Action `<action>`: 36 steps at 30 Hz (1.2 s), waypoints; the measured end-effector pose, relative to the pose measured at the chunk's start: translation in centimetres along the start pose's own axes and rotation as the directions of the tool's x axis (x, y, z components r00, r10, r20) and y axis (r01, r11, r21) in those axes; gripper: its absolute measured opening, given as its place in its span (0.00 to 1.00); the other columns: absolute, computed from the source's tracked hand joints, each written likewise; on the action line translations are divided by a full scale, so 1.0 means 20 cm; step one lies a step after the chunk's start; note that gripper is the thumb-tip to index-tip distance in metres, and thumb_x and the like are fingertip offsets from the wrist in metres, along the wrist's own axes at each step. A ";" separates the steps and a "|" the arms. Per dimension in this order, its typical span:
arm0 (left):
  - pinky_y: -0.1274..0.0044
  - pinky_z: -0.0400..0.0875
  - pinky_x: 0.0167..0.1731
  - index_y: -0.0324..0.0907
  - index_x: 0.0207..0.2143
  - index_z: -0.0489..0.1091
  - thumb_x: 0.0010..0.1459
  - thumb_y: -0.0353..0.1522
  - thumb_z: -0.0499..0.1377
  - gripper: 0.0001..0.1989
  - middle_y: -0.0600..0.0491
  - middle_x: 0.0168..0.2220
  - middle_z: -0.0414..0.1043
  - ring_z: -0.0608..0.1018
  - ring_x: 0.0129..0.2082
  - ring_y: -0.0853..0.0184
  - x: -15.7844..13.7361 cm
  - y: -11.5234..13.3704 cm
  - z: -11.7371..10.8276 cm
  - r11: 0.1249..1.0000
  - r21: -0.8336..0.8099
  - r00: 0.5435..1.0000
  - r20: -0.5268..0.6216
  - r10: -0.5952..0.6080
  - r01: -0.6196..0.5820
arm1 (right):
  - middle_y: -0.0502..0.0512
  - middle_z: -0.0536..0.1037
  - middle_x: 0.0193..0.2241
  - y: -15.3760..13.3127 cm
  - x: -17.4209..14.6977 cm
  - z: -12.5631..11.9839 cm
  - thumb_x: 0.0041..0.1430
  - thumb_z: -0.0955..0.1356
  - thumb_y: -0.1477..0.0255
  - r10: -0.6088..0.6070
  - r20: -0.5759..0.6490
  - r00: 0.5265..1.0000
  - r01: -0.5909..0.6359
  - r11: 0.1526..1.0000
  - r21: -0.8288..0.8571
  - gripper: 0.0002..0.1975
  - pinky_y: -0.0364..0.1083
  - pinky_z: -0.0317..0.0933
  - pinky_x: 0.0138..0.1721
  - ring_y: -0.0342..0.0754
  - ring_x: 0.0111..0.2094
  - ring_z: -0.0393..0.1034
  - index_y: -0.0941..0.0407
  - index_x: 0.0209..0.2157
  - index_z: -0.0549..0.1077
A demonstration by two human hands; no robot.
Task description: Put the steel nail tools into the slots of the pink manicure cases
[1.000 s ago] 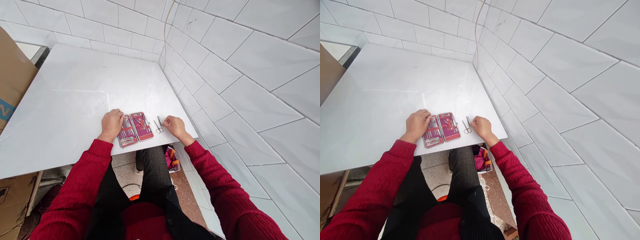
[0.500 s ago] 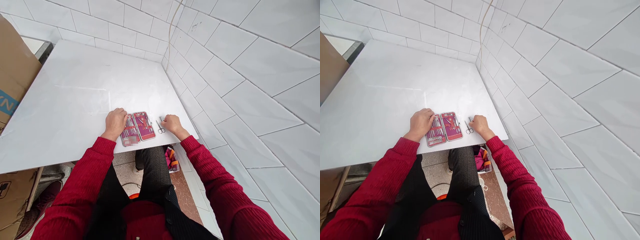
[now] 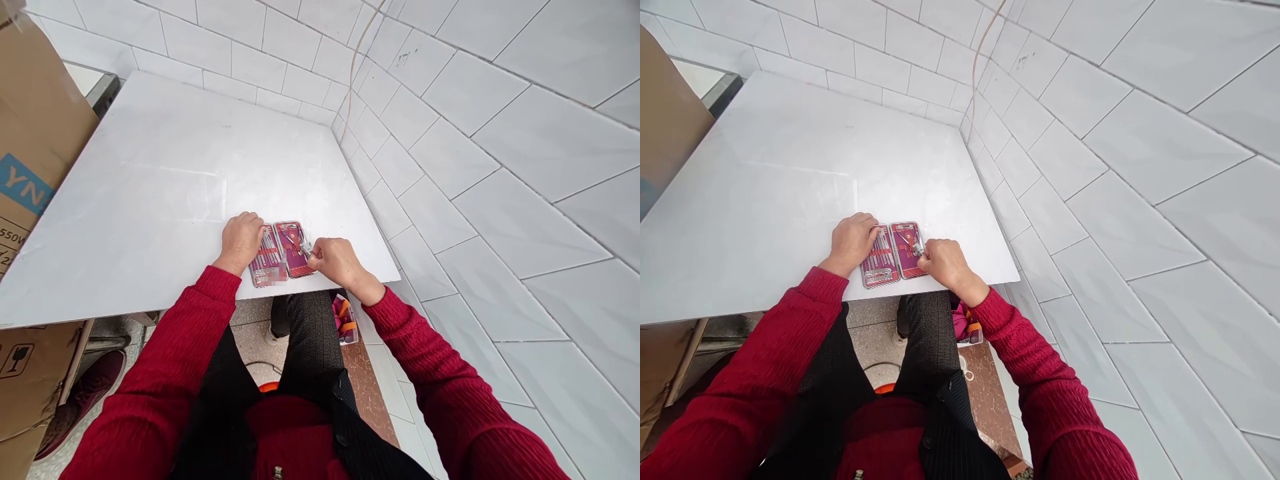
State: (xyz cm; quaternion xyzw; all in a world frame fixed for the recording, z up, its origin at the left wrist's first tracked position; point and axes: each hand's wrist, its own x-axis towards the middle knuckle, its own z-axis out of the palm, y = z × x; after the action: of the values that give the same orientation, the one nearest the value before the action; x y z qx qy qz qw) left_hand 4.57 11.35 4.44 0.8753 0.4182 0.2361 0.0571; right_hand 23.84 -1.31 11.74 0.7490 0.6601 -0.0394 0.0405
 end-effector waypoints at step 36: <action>0.64 0.67 0.42 0.42 0.37 0.74 0.68 0.29 0.52 0.11 0.45 0.42 0.77 0.76 0.45 0.53 -0.01 0.01 0.02 1.000 -0.001 1.000 -0.010 -0.001 0.001 | 0.58 0.84 0.41 -0.16 0.06 0.17 0.73 0.64 0.60 0.026 -0.128 0.991 -0.016 0.997 0.081 0.16 0.46 0.59 0.39 0.52 0.42 0.78 0.57 0.46 0.77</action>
State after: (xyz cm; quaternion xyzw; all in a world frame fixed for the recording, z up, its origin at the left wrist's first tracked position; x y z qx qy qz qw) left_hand 4.75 11.20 4.14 0.8739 0.4188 0.2405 0.0554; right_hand 20.87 -0.09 8.25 0.7580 0.6513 -0.0166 -0.0319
